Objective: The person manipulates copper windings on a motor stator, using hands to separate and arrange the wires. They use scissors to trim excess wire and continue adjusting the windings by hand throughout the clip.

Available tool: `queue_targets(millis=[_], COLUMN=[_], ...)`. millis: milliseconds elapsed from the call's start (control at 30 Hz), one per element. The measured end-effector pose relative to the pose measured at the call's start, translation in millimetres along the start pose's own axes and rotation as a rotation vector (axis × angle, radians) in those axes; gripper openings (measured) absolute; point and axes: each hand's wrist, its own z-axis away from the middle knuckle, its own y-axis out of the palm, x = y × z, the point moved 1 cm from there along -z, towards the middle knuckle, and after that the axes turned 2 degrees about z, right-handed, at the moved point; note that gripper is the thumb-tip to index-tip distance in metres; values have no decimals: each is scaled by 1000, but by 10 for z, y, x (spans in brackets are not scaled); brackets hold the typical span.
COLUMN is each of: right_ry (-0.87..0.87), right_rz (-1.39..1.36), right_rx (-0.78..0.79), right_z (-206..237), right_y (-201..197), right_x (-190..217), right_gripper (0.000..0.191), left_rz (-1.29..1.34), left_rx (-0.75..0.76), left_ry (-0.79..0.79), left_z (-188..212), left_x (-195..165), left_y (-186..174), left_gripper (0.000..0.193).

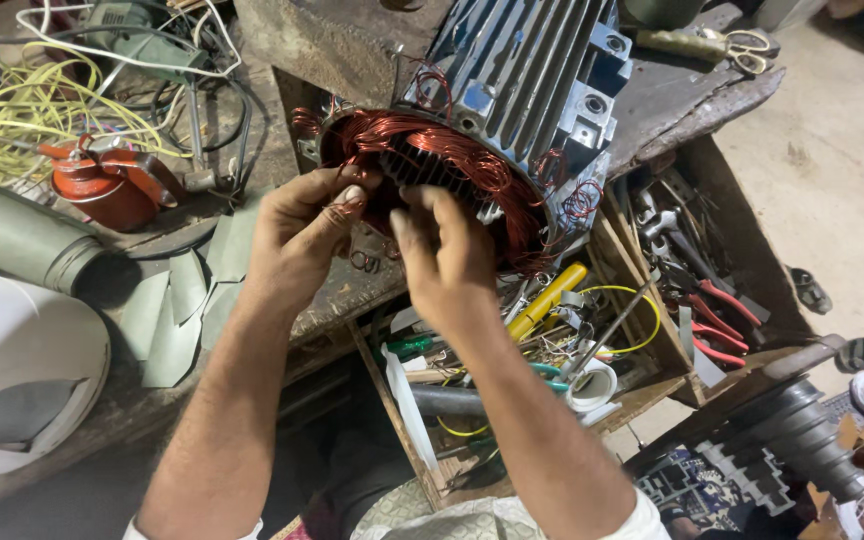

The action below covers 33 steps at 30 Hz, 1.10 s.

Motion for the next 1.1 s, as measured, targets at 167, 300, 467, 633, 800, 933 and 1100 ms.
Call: queue_targets(millis=[167,300,467,633,800,933,1100], right_ry=[-223,-134,-138,-341,-361,-277,-170], right_rz=[568,853,762,694,618,591,780], right_rx=[-15,78,74,31,62,-108,-6], right_z=[156,98,230,491,366,201,138], right_y=[73,147,54,-127,-281,-217,11], right_x=[-43,-139,22,290,262,138,-35], right_gripper=[54,30,12,7,11,9,14], left_rz=[144,195,-119,-605,-651,-244,389], left_rx=[-77,-79,-96,133,177,145,145], left_ry=[32,114,87,349,368,134,-200], left_z=[24,83,339,460,443,458,372], left_x=[-48,-57,26,65,105,279,484], left_y=[203,224,157,204,154,85,-31], left_gripper=[19,21,8,35,32,13,21])
